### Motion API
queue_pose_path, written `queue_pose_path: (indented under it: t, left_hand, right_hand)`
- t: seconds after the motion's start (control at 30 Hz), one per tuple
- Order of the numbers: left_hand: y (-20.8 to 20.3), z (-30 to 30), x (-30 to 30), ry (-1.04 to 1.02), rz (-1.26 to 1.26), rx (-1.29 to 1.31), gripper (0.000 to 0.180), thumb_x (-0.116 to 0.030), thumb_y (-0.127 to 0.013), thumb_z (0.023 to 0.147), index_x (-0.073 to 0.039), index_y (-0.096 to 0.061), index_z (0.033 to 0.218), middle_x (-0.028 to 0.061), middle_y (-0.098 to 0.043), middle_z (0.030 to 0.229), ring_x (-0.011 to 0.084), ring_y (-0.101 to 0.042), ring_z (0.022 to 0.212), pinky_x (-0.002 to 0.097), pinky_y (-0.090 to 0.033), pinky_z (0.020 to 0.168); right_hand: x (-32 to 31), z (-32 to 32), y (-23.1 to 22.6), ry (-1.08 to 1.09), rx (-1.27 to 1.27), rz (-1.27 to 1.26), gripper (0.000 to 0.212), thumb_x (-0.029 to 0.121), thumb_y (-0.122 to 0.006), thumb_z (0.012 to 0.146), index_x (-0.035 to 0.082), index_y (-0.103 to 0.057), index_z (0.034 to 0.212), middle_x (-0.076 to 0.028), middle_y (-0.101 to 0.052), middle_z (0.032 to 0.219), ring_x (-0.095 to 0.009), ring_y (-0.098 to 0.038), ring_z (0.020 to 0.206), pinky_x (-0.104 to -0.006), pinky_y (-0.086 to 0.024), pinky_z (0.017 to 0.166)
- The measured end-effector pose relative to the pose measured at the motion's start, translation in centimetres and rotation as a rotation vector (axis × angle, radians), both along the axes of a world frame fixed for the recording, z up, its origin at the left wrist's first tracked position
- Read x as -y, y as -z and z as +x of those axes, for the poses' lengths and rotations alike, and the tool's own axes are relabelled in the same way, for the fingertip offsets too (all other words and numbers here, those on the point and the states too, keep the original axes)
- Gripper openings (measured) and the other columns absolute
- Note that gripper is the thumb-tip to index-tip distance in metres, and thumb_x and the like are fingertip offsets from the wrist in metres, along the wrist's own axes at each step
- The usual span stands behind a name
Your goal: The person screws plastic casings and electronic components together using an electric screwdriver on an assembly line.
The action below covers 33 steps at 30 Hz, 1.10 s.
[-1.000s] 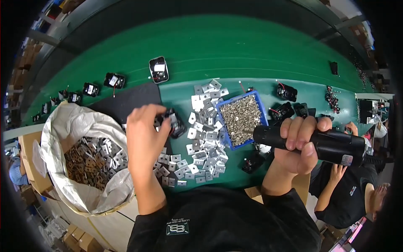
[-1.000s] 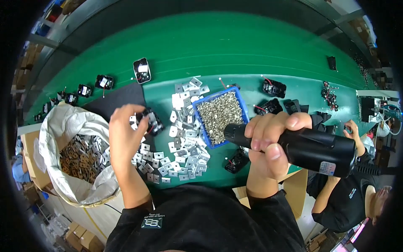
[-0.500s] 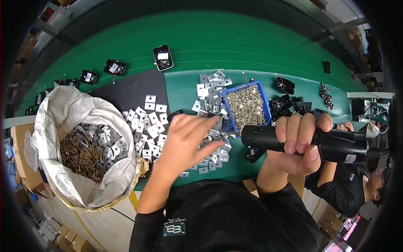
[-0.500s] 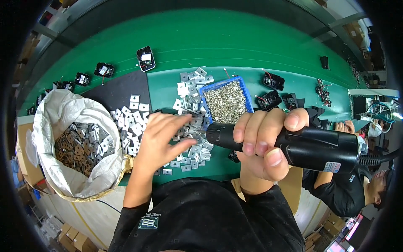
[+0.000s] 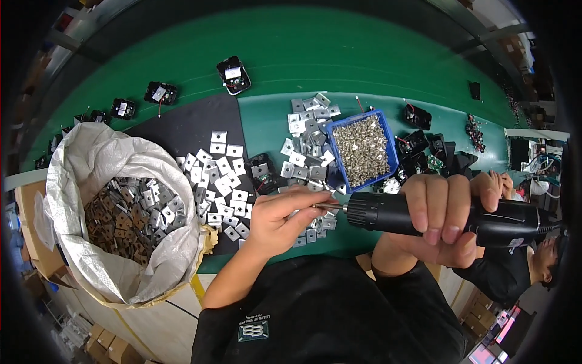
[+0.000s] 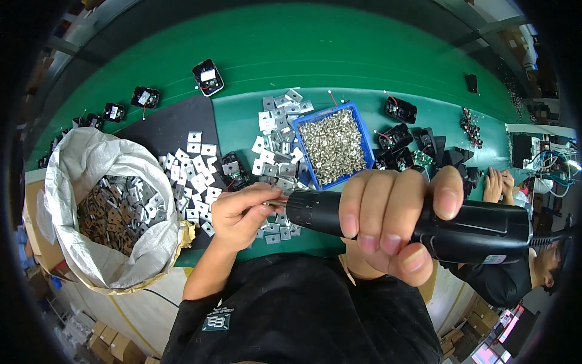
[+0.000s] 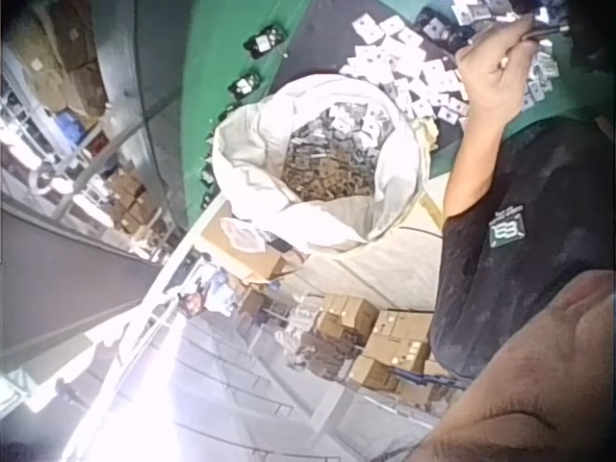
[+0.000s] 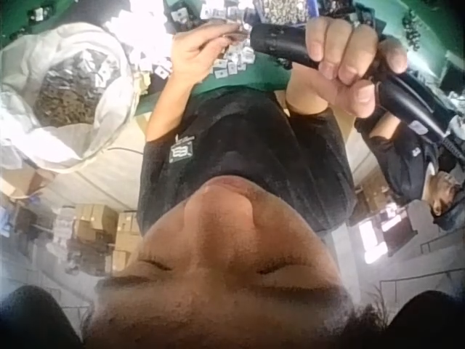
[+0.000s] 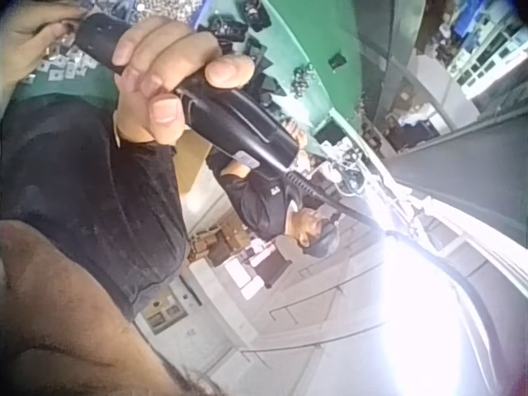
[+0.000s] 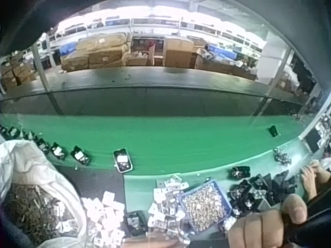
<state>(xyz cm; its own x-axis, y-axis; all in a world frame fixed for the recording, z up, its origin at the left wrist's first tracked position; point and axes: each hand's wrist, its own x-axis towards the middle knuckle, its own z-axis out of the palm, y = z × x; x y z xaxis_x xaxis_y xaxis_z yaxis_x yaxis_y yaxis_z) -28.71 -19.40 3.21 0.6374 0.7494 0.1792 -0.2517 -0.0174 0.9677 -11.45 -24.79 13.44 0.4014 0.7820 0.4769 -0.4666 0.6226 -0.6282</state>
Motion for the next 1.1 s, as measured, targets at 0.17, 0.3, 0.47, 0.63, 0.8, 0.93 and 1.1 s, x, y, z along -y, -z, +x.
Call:
queue_pose_path:
  t: [0.17,0.3,0.47,0.63,0.8,0.93,1.1]
  left_hand:
    - [0.5,-0.9,0.6,-0.017,-0.022,0.121,0.021,0.004,-0.061,0.083,0.009,-0.064,0.104,0.0163,-0.07,0.092,0.0244,-0.068,0.081,0.0321,-0.053,0.074]
    - [0.5,-1.2,0.1,0.028,-0.012,0.132,0.021,0.003,-0.059,0.085,0.009,-0.064,0.105,0.0163,-0.07,0.093,0.0238,-0.068,0.08,0.0322,-0.053,0.074]
    - [0.9,-1.4,-0.3,0.13,0.018,0.135,0.024,0.003,-0.059,0.084,0.009,-0.063,0.107,0.0166,-0.07,0.093,0.0241,-0.067,0.077,0.0341,-0.051,0.074]
    - [1.2,-1.5,-0.4,0.083,0.111,0.182,0.026,0.003,-0.062,0.081,0.01,-0.063,0.106,0.0172,-0.07,0.093,0.0247,-0.067,0.077,0.034,-0.05,0.073]
    - [1.6,-1.5,-0.3,0.048,0.128,0.193,0.028,0.004,-0.065,0.077,0.011,-0.063,0.104,0.0179,-0.07,0.093,0.0252,-0.066,0.077,0.0335,-0.049,0.071]
    - [1.8,-1.7,-0.6,-0.041,0.257,0.144,0.03,0.004,-0.067,0.075,0.011,-0.064,0.103,0.0169,-0.07,0.092,0.0243,-0.066,0.076,0.0325,-0.048,0.068]
    - [1.8,-2.2,-0.8,-0.099,0.371,0.064,0.036,0.001,-0.071,0.072,0.01,-0.064,0.105,0.0156,-0.07,0.089,0.0237,-0.066,0.075,0.0319,-0.048,0.069]
  right_hand:
    - [-0.1,-0.1,0.0,-0.094,0.013,0.001,0.039,0.009,-0.065,0.084,0.018,-0.044,0.115,0.002,-0.053,0.073,-0.012,-0.052,0.059,-0.0288,-0.047,0.061]
    - [-0.6,0.0,0.8,-0.128,-0.011,0.075,0.038,0.006,-0.065,0.083,0.017,-0.045,0.113,0.0,-0.055,0.075,-0.013,-0.054,0.06,-0.029,-0.049,0.06]
    - [-1.1,0.3,1.3,-0.261,0.047,0.231,0.033,0.005,-0.068,0.082,0.015,-0.048,0.107,-0.004,-0.059,0.078,-0.015,-0.06,0.064,-0.0299,-0.054,0.061]
    - [-1.5,0.4,1.4,-0.317,0.067,0.239,0.034,0.005,-0.069,0.082,0.015,-0.049,0.106,-0.004,-0.059,0.079,-0.016,-0.061,0.065,-0.0306,-0.055,0.062]
    - [-2.2,0.7,1.8,-0.45,0.12,0.23,0.035,0.005,-0.069,0.081,0.014,-0.048,0.107,-0.004,-0.059,0.079,-0.016,-0.061,0.065,-0.0314,-0.055,0.063]
    - [-2.3,0.0,1.9,-0.399,0.116,0.178,0.035,0.004,-0.068,0.082,0.013,-0.047,0.108,-0.004,-0.059,0.078,-0.015,-0.06,0.065,-0.0307,-0.054,0.063]
    - [-2.9,-0.4,1.9,-0.383,0.128,0.1,0.032,0.006,-0.068,0.082,0.014,-0.046,0.105,-0.002,-0.058,0.076,-0.014,-0.06,0.064,-0.0294,-0.053,0.062]
